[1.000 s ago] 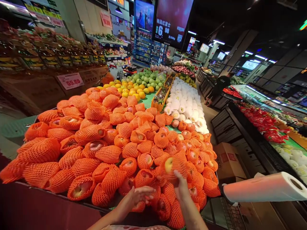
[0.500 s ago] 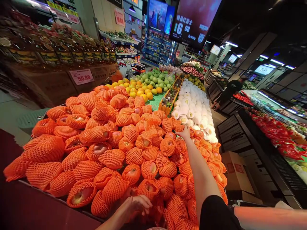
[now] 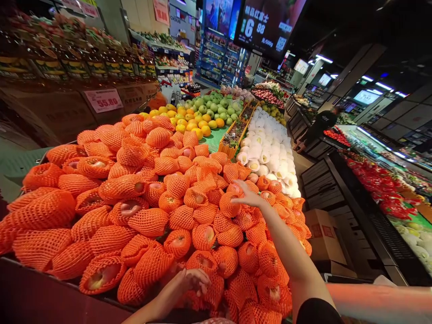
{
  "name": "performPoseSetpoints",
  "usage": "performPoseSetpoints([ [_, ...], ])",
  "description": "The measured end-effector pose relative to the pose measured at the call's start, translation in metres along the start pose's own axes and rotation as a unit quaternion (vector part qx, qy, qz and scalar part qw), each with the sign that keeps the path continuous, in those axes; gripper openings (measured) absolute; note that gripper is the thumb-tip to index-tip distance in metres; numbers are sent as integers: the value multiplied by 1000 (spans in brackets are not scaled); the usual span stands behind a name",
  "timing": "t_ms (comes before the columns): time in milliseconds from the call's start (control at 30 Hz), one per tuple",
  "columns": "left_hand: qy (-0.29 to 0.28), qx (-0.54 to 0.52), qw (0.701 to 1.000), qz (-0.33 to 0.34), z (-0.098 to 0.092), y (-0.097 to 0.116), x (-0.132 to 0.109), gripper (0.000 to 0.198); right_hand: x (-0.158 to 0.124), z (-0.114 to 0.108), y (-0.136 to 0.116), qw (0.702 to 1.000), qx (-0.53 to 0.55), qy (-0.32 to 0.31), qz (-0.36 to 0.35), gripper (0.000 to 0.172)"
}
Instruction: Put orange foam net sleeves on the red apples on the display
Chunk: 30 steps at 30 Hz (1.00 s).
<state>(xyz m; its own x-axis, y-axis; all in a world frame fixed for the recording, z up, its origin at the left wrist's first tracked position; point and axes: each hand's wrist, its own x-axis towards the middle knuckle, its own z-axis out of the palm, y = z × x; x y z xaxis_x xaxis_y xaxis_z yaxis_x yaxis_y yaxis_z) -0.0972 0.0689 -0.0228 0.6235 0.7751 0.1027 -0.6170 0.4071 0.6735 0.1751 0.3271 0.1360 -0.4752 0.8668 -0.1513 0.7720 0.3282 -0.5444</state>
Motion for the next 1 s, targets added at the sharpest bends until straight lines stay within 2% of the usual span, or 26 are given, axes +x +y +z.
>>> performPoseSetpoints([
  [67, -4, 2, 1000, -7, 2, 0, 1, 70, -11, 16, -12, 994, -54, -66, -61, 104],
  [100, -6, 2, 1000, -12, 3, 0, 1, 70, -16, 25, -17, 992, -82, -63, -76, 101],
  [200, -4, 5, 1000, -24, 4, 1, -2, 69, -21, 37, -21, 987, -141, 3, -81, 86],
  [300, 9, 3, 999, -31, 1, -1, -8, 70, -14, 25, -13, 985, -146, 58, -71, 78],
  [367, 18, -5, 999, -30, -2, -3, -12, 70, -2, 8, -2, 982, -136, 124, -44, 75],
  [467, 26, -6, 999, -24, -6, -6, -13, 69, 22, -13, 16, 956, -132, 256, 51, 76],
  [533, 25, -1, 1000, -20, -6, -4, -12, 70, 39, -18, 27, 933, -143, 308, 117, 79],
  [600, 20, 1, 1000, -16, -6, -2, -10, 72, 52, -18, 35, 928, -154, 309, 140, 80],
  [700, 22, 5, 1000, -9, -7, 1, -7, 73, 58, -22, 44, 947, -150, 265, 107, 81],
  [767, 33, 3, 999, 0, -10, 0, -7, 71, 52, -31, 48, 954, -140, 246, 96, 80],
  [833, 36, -4, 999, 1, -11, -1, -6, 71, 39, -45, 54, 948, -140, 251, 133, 75],
  [900, 31, -9, 999, -8, -10, -2, -5, 70, 22, -55, 62, 930, -153, 264, 205, 66],
  [1000, 31, -9, 999, -22, -6, -1, -4, 69, -5, -55, 74, 906, -175, 243, 298, 44],
])
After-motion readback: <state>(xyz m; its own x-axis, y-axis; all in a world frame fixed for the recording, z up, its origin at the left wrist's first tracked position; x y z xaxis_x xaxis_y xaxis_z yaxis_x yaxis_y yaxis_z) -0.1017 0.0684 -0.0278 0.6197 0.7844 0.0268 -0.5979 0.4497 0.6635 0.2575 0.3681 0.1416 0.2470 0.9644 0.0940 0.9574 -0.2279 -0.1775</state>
